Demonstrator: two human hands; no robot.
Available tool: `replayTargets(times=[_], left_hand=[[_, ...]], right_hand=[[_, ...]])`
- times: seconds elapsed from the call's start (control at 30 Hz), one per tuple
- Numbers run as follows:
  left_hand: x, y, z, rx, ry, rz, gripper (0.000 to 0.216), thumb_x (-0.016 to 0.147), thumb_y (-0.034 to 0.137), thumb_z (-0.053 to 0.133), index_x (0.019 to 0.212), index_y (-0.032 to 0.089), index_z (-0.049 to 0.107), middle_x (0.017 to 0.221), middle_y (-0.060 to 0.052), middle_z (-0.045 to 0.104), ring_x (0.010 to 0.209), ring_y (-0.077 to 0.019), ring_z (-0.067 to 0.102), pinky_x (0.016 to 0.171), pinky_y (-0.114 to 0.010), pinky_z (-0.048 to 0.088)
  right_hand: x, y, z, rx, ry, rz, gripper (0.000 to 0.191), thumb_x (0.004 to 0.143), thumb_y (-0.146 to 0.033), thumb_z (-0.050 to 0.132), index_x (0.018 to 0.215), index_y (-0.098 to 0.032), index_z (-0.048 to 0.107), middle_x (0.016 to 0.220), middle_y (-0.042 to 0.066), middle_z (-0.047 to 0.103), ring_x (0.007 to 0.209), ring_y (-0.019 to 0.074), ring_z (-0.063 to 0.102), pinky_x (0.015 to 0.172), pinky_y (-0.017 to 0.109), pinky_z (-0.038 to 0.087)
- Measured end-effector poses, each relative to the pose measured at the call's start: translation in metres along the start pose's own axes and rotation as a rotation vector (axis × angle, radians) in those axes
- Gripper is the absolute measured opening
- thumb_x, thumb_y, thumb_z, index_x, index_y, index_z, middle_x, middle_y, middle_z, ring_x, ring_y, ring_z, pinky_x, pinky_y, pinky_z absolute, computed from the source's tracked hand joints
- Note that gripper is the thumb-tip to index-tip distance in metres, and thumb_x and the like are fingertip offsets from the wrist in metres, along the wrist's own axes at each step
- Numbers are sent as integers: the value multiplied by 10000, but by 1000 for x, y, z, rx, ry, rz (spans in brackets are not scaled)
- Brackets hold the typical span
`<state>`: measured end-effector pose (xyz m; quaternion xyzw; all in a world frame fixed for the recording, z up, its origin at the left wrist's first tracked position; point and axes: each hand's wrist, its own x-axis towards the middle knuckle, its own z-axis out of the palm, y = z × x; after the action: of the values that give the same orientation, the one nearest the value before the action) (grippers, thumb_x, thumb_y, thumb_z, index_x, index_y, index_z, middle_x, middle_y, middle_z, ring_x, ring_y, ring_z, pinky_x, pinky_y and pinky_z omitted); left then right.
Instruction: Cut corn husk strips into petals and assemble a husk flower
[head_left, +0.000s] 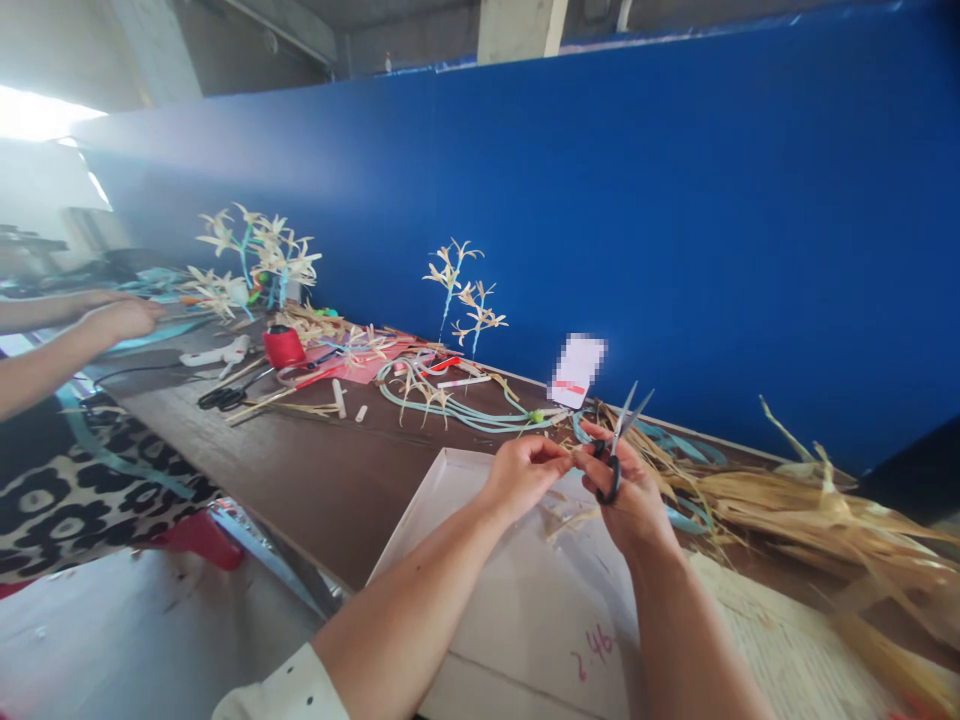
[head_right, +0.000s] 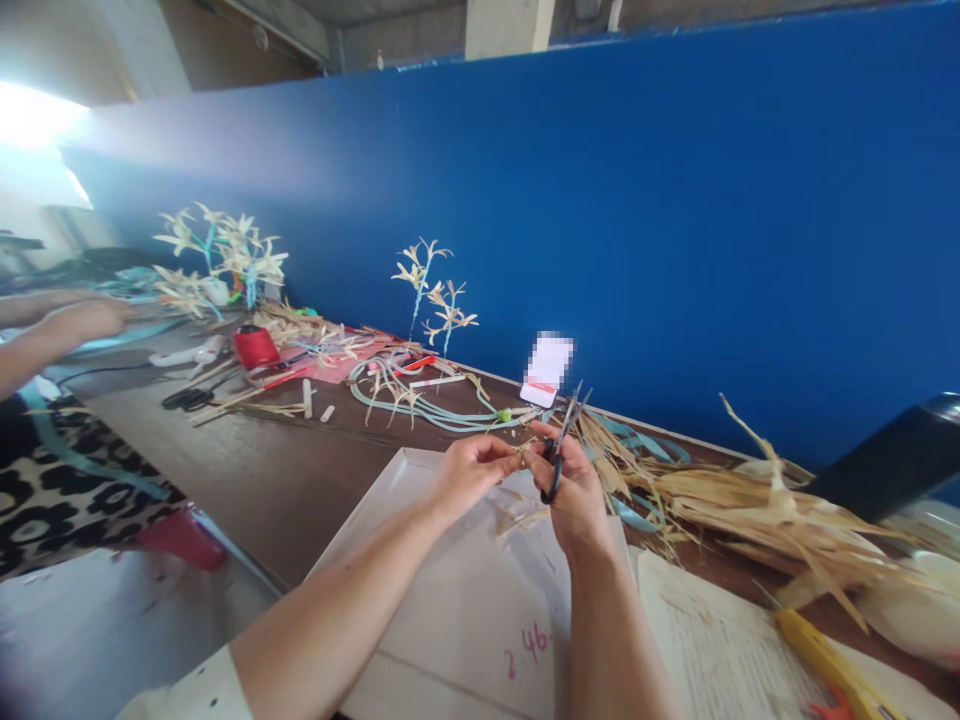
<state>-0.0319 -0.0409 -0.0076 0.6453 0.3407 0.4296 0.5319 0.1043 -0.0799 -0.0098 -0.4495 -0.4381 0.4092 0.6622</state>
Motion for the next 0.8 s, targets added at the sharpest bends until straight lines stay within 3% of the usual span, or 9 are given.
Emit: replayTargets(times=[0.27, 0.43, 0.63, 0.8], left_hand=[[4, -5, -1, 22, 25, -59, 275, 681, 408, 650, 753, 143, 661, 669, -16, 621, 588, -96, 516, 542, -205, 389], [4, -3, -1, -69, -26, -153, 327, 647, 402, 693, 825, 129, 675, 688, -29, 625, 597, -96, 518, 535, -206, 396], [4, -1, -3, -244, -127, -217, 273, 650, 174, 686, 915, 109, 671, 824, -67, 660, 697, -111, 577, 638, -226, 448], [4, -3, -4, -261, -201, -184, 320, 640, 45, 617, 951, 106, 662, 903, -83, 665, 788, -136, 600, 741, -269, 467]], right_hand=[[0, 3, -1, -13, 0, 16, 427, 659, -282, 731, 1070, -252, 617, 693, -30, 528, 547, 88, 400, 496, 236, 294], [1, 4, -3, -12, 41, 25, 408, 676, -288, 725, 1070, -262, 621, 759, -17, 552, 581, 92, 441, 503, 228, 316], [2, 3, -3, 47, 83, 24, 379, 653, -278, 740, 1019, -267, 642, 736, -33, 546, 534, 67, 421, 470, 206, 304], [3, 3, -3, 48, 136, 19, 422, 631, -270, 746, 1038, -278, 634, 748, -31, 550, 557, 83, 454, 452, 205, 305]])
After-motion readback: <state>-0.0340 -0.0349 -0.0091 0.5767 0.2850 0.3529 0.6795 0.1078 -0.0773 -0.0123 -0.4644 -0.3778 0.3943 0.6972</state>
